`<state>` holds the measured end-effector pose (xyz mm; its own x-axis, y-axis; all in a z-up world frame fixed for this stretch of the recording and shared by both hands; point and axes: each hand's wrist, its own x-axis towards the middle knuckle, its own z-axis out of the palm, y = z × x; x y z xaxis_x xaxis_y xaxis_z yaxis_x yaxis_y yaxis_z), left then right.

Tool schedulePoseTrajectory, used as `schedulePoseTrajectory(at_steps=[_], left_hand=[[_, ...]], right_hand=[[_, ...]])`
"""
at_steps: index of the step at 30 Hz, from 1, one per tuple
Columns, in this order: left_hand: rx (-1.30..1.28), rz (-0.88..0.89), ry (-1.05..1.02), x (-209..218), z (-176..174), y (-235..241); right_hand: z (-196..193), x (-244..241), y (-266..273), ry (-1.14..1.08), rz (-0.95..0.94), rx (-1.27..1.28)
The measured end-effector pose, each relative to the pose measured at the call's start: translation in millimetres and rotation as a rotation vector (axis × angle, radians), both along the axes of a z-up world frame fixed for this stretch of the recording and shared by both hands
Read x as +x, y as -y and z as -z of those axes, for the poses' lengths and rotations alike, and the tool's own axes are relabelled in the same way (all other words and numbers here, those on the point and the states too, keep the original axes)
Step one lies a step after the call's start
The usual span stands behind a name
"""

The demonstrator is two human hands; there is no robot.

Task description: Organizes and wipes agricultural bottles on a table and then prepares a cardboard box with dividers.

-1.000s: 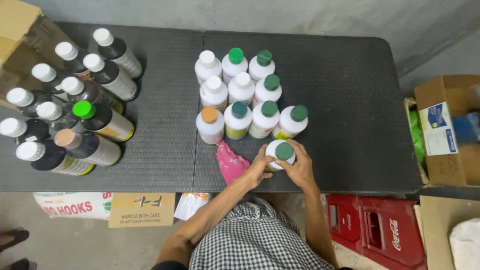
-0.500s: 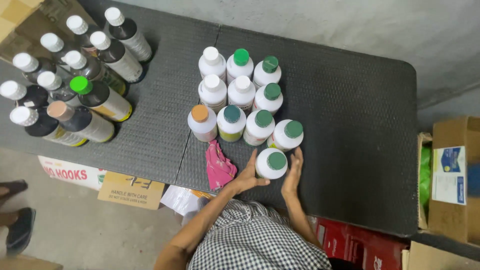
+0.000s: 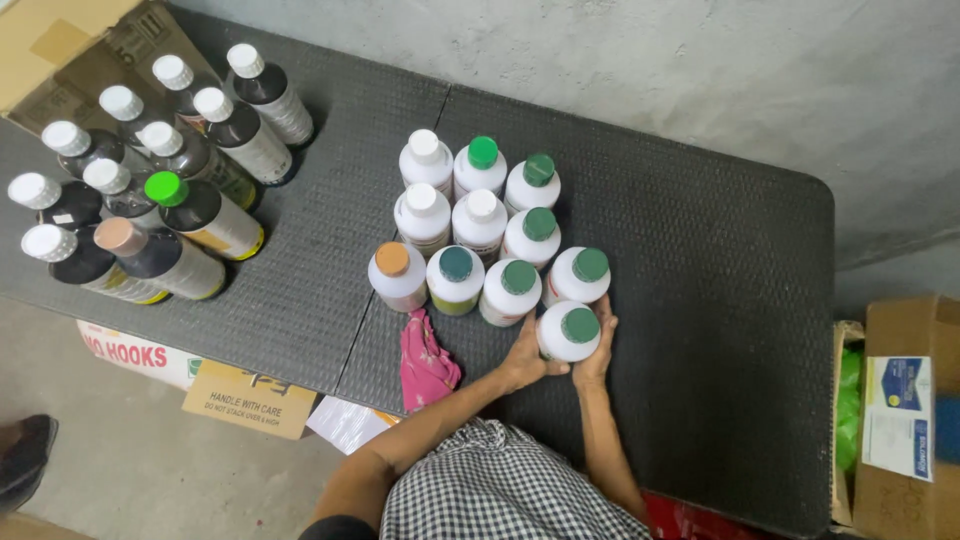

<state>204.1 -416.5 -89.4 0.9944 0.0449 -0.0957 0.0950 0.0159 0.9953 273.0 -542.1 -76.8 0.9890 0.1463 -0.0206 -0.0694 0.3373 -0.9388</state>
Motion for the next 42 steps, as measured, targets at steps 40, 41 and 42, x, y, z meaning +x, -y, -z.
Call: schedulePoseTrajectory(at_steps=[40,41,42], left_hand=[[1.015,-0.076,-0.006,-127,52,-158],[0.902,-0.124,0.025,-121,65,-158],[0.803,-0.168,0.063,-112,77,-168]], right_hand=[[54,-134,-81,0.352,-0.339,-0.593],[31,-142,-96,0.543,-0.435,-0.686],[11,-149,-121,0.738,-0.522,-0.763]])
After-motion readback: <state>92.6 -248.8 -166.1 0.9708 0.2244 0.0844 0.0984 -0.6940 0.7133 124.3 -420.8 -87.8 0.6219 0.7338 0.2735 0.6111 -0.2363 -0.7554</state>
